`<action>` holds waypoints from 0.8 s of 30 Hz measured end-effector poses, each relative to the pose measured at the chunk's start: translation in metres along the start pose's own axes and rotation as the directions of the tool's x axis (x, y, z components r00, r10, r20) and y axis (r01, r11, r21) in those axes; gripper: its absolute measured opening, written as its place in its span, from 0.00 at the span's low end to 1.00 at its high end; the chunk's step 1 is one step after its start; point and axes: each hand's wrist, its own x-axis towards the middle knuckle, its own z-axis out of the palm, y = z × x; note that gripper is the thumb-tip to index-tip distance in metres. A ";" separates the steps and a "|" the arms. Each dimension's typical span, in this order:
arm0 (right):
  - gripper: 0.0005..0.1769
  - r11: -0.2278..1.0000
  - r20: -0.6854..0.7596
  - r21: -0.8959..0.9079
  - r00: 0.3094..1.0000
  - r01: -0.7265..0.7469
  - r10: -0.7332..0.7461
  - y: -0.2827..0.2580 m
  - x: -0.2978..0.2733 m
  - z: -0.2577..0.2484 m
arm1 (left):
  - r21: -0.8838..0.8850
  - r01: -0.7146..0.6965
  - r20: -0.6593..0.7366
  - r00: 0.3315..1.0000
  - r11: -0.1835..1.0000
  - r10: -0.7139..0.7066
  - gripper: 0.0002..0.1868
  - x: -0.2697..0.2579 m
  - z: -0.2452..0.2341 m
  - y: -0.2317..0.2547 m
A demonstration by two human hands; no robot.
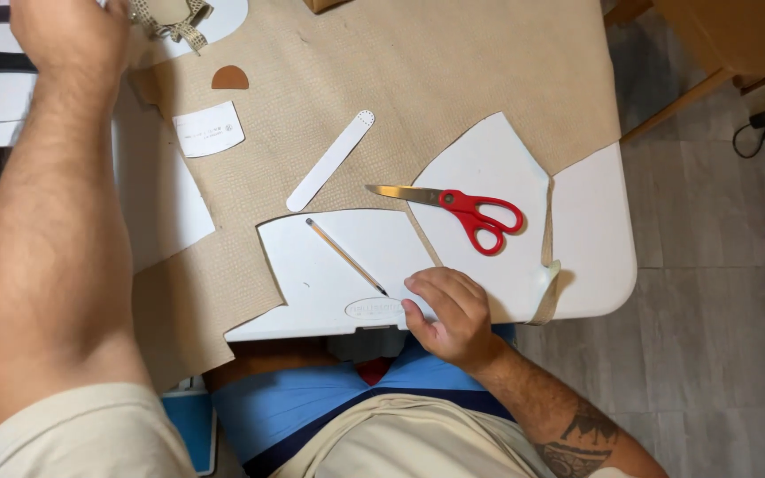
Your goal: Trimming leather scraps with scissors, arranging pieces on a table, and rolling up a large sheet of leather.
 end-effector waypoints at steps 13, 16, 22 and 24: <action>0.03 0.960 0.124 0.236 0.985 -0.149 0.123 0.006 0.023 -0.008 | 0.169 -0.015 0.683 0.722 0.985 -0.107 0.74 -0.314 -0.208 0.062; 0.11 0.991 0.266 0.126 0.964 -0.036 0.001 0.030 0.060 0.017 | 0.116 -0.068 0.590 0.807 0.991 -0.013 0.74 -0.347 -0.209 0.059; 0.28 0.988 0.767 -0.155 0.633 0.030 0.101 0.083 0.149 0.077 | -0.032 -0.237 0.111 0.965 0.971 0.239 0.37 -0.277 -0.161 0.067; 0.25 0.969 0.792 -0.125 0.610 0.214 -0.032 0.118 0.154 0.096 | -0.093 -0.272 0.029 0.961 0.958 0.276 0.33 -0.236 -0.131 0.067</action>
